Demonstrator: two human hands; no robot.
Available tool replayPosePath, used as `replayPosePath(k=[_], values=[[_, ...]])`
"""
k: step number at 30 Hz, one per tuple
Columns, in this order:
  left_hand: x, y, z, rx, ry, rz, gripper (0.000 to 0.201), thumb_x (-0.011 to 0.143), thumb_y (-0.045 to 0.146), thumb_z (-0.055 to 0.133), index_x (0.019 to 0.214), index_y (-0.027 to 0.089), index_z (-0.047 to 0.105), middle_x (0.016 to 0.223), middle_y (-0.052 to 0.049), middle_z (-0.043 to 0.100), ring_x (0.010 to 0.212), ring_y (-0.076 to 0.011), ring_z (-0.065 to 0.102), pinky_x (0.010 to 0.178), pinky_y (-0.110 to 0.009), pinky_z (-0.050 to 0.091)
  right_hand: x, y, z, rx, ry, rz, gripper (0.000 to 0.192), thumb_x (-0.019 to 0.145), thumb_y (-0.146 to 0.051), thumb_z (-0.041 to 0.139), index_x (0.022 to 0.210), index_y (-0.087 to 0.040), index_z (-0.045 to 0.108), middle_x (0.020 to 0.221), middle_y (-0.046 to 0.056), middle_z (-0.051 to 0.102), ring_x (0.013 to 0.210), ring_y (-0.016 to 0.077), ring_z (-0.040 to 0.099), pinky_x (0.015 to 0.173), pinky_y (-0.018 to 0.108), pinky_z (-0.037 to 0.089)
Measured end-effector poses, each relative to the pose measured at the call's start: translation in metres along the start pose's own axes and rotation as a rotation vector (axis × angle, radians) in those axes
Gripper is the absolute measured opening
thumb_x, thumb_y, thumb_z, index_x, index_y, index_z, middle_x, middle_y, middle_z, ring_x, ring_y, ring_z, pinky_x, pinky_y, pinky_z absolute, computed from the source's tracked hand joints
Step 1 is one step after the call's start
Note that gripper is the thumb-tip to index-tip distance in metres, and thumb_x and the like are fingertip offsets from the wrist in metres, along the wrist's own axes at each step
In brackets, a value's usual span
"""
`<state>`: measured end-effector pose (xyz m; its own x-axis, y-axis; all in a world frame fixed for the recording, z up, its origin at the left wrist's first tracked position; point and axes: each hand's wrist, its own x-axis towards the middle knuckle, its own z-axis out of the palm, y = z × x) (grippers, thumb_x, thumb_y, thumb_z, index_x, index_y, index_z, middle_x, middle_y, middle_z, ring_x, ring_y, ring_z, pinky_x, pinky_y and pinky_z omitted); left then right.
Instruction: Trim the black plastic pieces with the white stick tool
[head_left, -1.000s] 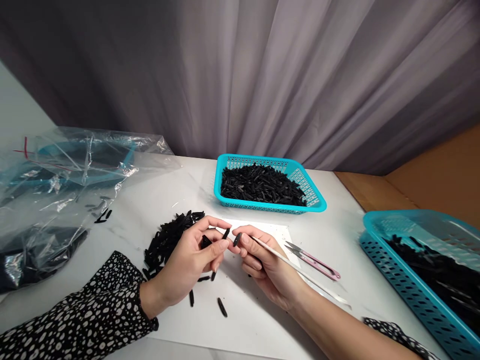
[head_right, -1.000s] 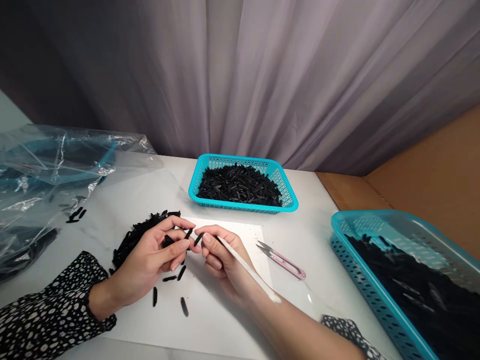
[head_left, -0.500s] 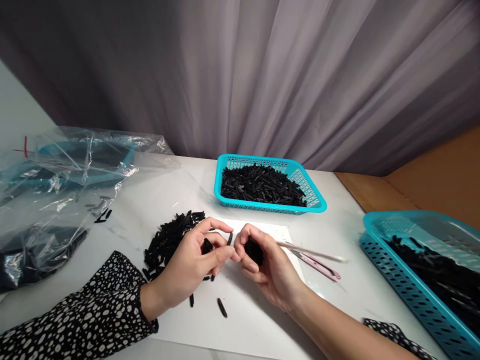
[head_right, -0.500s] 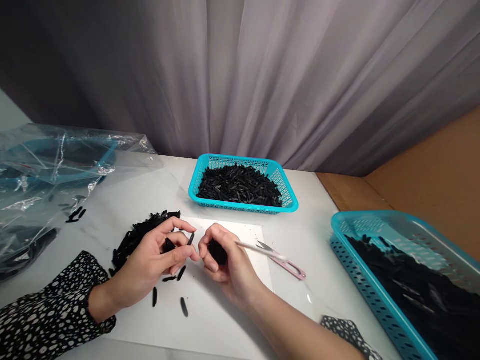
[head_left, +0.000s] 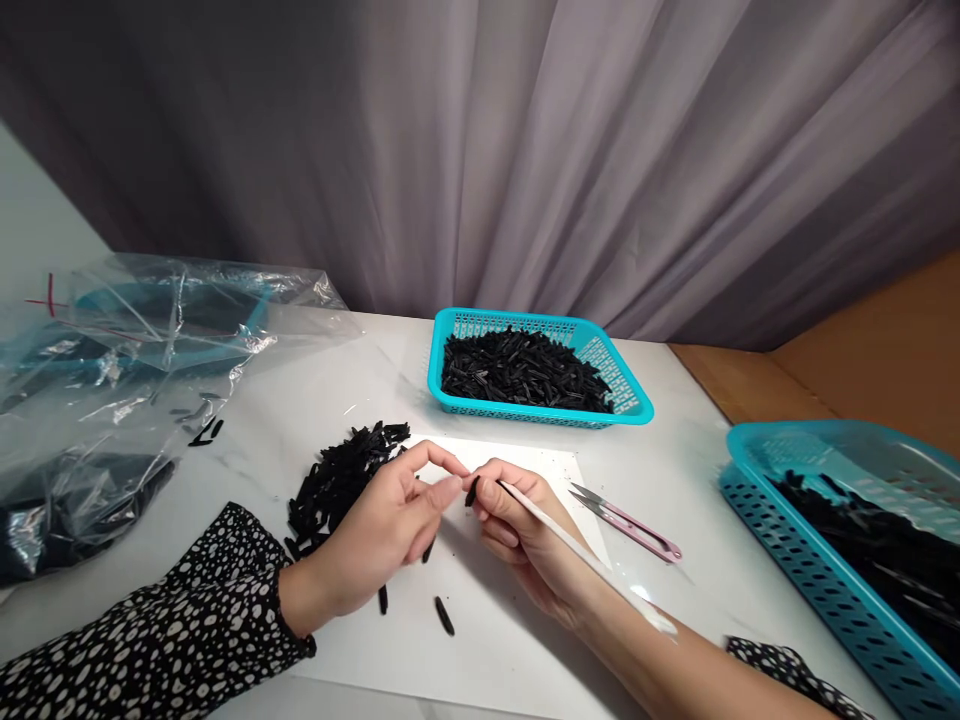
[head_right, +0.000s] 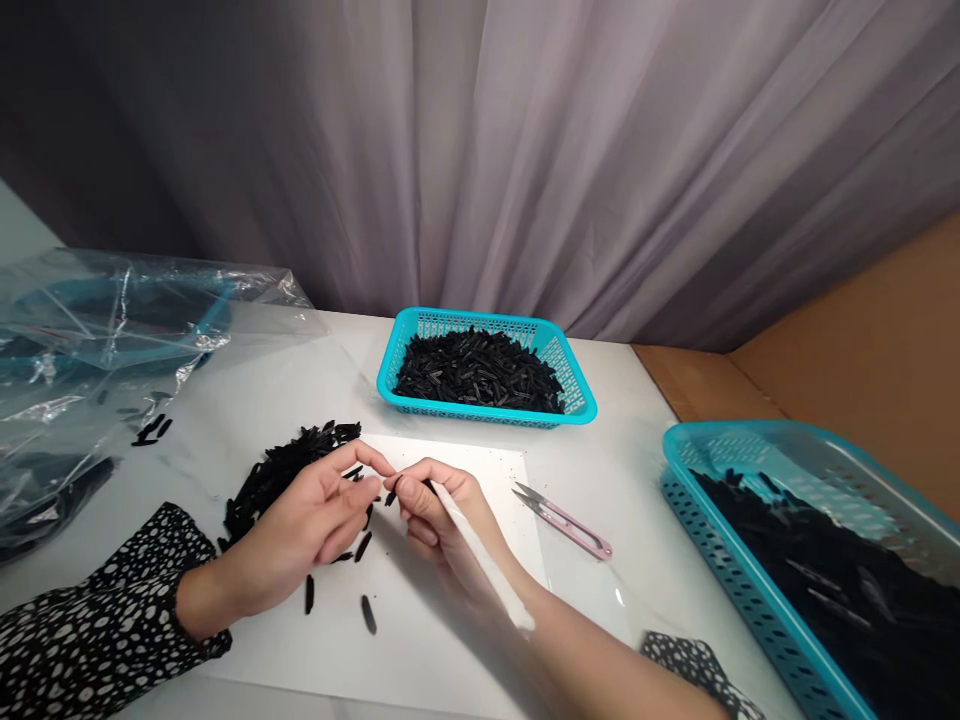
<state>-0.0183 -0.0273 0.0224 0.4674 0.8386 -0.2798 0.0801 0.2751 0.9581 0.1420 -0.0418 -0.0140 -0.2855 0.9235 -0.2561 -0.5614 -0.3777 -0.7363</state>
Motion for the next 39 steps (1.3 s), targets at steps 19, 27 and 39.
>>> replayPosePath(k=[19,27,39], values=[[0.003,0.0,-0.003,-0.266,0.057,-0.176,0.025,0.086,0.026,0.063,0.109,0.019,0.055,0.084,0.0,0.055,0.057,-0.0058,0.037,0.049,-0.02,0.02,0.001,-0.005,-0.002,0.081,-0.015,-0.02,0.03,0.079,-0.043,0.074,0.075,-0.016,0.06,0.063,-0.002,0.055,0.042,0.0021,0.022,0.036,0.015,0.008],[0.005,0.0,0.006,-0.225,0.211,-0.164,0.02,0.095,0.025,0.05,0.113,0.018,0.05,0.07,0.002,0.052,0.056,-0.0074,0.041,0.048,-0.018,0.026,-0.004,0.003,0.007,-0.421,-0.049,-0.233,0.022,0.069,-0.029,0.083,0.081,-0.017,0.069,0.058,-0.005,0.052,0.05,0.0079,0.042,0.051,0.022,0.035],[-0.001,-0.001,0.002,-0.196,0.095,-0.159,0.022,0.095,0.036,0.05,0.093,0.015,0.058,0.073,0.001,0.052,0.054,-0.0057,0.032,0.044,-0.018,0.016,0.003,0.004,-0.005,-0.18,0.035,-0.132,0.028,0.072,-0.043,0.081,0.08,-0.018,0.072,0.047,-0.008,0.04,0.04,0.004,0.023,0.039,0.02,0.016]])
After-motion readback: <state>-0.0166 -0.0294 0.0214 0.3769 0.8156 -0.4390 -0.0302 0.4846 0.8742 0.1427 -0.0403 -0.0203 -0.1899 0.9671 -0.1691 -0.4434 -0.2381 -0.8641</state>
